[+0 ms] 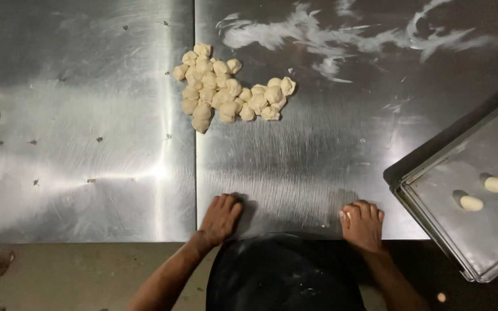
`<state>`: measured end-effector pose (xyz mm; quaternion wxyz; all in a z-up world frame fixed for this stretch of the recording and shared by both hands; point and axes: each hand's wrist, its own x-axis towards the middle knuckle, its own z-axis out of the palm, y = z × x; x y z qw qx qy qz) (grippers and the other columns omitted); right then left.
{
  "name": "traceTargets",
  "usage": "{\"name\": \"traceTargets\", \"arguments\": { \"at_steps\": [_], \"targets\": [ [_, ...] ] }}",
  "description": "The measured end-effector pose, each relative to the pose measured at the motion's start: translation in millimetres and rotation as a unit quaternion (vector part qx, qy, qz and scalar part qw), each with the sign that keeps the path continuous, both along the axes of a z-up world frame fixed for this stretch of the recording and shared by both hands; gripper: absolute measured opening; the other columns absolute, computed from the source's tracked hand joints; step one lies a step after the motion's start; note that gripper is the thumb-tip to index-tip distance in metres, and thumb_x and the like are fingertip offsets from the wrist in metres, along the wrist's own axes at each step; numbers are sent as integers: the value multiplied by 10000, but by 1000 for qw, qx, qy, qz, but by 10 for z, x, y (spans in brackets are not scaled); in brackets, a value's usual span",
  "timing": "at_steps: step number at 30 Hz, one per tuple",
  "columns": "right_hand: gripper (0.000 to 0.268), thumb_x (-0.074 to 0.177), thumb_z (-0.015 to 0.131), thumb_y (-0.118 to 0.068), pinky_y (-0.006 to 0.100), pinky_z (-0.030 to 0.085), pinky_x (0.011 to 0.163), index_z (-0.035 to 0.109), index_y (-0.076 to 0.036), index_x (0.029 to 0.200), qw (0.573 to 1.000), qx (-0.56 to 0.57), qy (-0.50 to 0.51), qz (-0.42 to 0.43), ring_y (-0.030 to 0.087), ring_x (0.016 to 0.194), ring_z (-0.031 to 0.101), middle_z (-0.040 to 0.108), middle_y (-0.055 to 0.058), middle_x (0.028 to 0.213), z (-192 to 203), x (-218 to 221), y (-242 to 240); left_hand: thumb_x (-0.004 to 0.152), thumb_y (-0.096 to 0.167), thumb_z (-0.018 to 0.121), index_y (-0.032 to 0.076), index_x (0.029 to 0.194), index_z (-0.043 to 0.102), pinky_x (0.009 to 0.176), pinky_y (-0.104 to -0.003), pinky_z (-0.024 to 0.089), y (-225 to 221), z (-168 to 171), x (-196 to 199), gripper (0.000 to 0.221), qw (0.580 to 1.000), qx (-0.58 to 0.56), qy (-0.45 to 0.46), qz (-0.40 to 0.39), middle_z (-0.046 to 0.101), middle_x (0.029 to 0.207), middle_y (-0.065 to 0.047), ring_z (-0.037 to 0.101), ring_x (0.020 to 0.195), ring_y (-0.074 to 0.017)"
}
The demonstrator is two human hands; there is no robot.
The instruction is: Rolling pieces of dough into balls and placing them on a baking tray, then cutting and stretching a large slab of dough.
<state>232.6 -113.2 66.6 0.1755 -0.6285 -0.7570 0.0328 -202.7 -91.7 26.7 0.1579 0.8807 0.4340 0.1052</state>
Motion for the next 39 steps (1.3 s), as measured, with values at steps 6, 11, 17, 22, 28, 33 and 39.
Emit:
{"name": "traceTargets", "arguments": {
  "at_steps": [6,11,17,22,28,33,39],
  "targets": [
    [179,1012,607,-279,533,333,924,590,-110,1065,998,22,2,-61,359,1053,524,580,131,1056,-243,2,749,1044,311,611,53,1082,627,849,-489,390,844,428,333,261,986,84,-51,132,603,1080,-180,521,951,-353],
    [262,1077,558,-366,542,337,940,582,-105,1077,994,33,70,-76,345,1057,532,599,120,1046,-390,-384,1304,978,331,652,75,1022,619,851,-509,393,1229,161,929,262,972,81,-91,201,585,1010,-159,531,973,-371],
    [163,983,587,-225,535,359,933,575,-90,1074,989,41,136,-39,355,1068,546,624,132,1076,-339,-969,1268,836,134,632,72,1140,604,880,-506,419,922,50,1657,311,947,48,-249,195,580,1058,-157,547,1014,-381],
    [325,831,569,20,538,387,934,524,-29,1149,983,18,180,-9,389,1044,537,600,192,1100,-313,-1028,637,786,133,652,69,1170,606,862,-521,420,136,-96,1539,392,964,41,-206,164,552,1060,-178,522,995,-402],
    [231,921,611,-37,558,390,974,547,-29,1142,994,13,109,20,384,1068,547,609,192,1118,-332,-297,-147,866,85,550,-5,1225,595,964,-546,416,-506,-631,243,373,991,60,-102,63,548,1160,-260,511,1066,-427],
    [203,964,605,-147,559,336,962,591,-85,1156,995,-3,-10,-100,370,1078,531,604,155,1089,-304,152,484,847,188,567,-17,1242,620,896,-532,389,570,-340,120,449,986,59,-21,156,565,1111,-237,519,1030,-414],
    [238,1005,621,-169,548,324,963,554,-64,1207,985,29,80,-152,377,1146,516,615,162,1171,-387,-354,1561,834,155,653,110,1204,626,918,-494,402,1247,-145,1043,374,961,42,-142,232,571,1103,-135,537,1084,-357]
  ]
}}
